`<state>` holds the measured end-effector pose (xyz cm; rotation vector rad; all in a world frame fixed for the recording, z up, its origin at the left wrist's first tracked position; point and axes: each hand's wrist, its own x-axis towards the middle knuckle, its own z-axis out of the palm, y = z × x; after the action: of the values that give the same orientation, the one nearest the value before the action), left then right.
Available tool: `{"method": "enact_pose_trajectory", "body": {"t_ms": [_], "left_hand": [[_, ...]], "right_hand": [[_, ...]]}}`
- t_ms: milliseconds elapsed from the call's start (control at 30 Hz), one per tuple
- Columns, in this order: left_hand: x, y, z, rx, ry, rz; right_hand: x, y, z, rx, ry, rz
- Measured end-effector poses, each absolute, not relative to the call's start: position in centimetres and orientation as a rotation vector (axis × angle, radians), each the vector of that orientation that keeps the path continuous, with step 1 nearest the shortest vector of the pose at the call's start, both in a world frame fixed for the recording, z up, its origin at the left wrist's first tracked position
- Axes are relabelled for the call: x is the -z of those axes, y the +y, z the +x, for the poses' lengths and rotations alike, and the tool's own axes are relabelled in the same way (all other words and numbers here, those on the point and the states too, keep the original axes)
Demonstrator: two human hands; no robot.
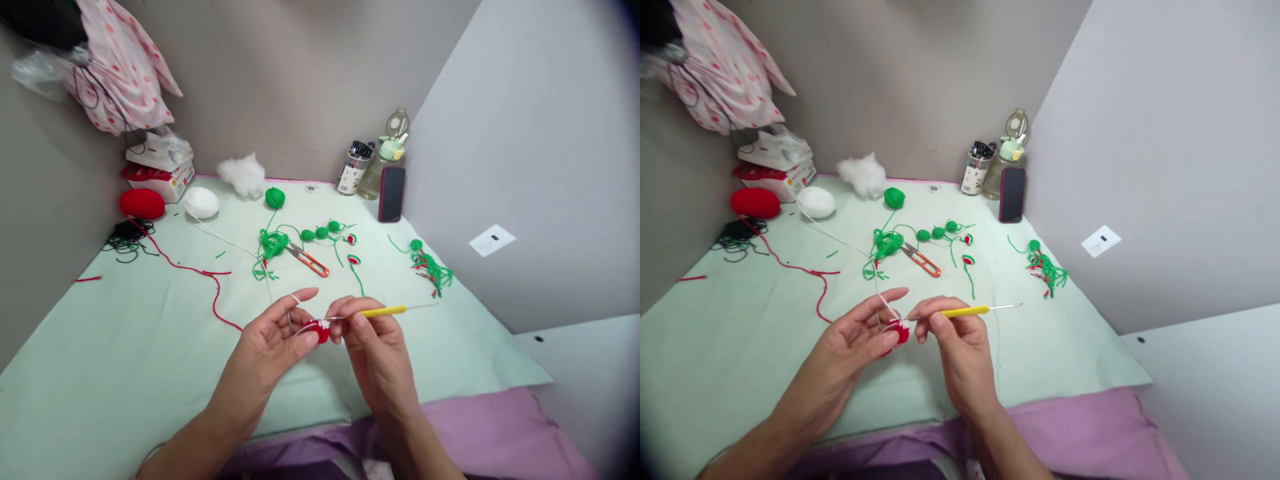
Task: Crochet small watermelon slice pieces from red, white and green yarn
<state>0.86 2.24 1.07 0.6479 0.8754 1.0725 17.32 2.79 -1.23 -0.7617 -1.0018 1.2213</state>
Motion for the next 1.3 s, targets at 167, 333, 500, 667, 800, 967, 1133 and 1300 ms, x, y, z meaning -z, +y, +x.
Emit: {"method": "enact_pose_trajectory", "body": {"t_ms": [167,333,500,667,800,967,1133,1300], "left_hand": [[-1.3,2.0,1.2,-1.092,0.887,0.652],[-1.1,2.1,1.2,-1.084,0.889,0.681],[-0.6,2.1,1.0,-1.087,0.882,0.708],[-0.2,1.9,1.1,-1.131,0.914,0.718],[-0.2,1.9,1.3,-1.142,0.904,0.675],[-0.4,2.1,1.4,-1.049,0.826,0.561],[-0.6,2.3,1.4,-0.998,0.683,0.386],[-0.9,2.5,1.4,-1.039,0.674,0.306]], "right_hand": [[1.4,2.7,17.3,-1.182,-1.116,-0.744],[1.7,2.5,17.1,-1.128,-1.206,-0.727],[1.4,2.3,16.8,-1.043,-1.229,-0.772],[1.1,2.5,16.7,-0.976,-1.276,-0.856],[1.7,2.7,16.4,-1.091,-1.106,-0.784],[2.5,2.5,16.0,-1.075,-1.010,-0.767],[2.7,2.5,15.6,-1.028,-0.968,-0.792],[2.9,2.7,15.7,-1.072,-0.977,-0.812]]}}
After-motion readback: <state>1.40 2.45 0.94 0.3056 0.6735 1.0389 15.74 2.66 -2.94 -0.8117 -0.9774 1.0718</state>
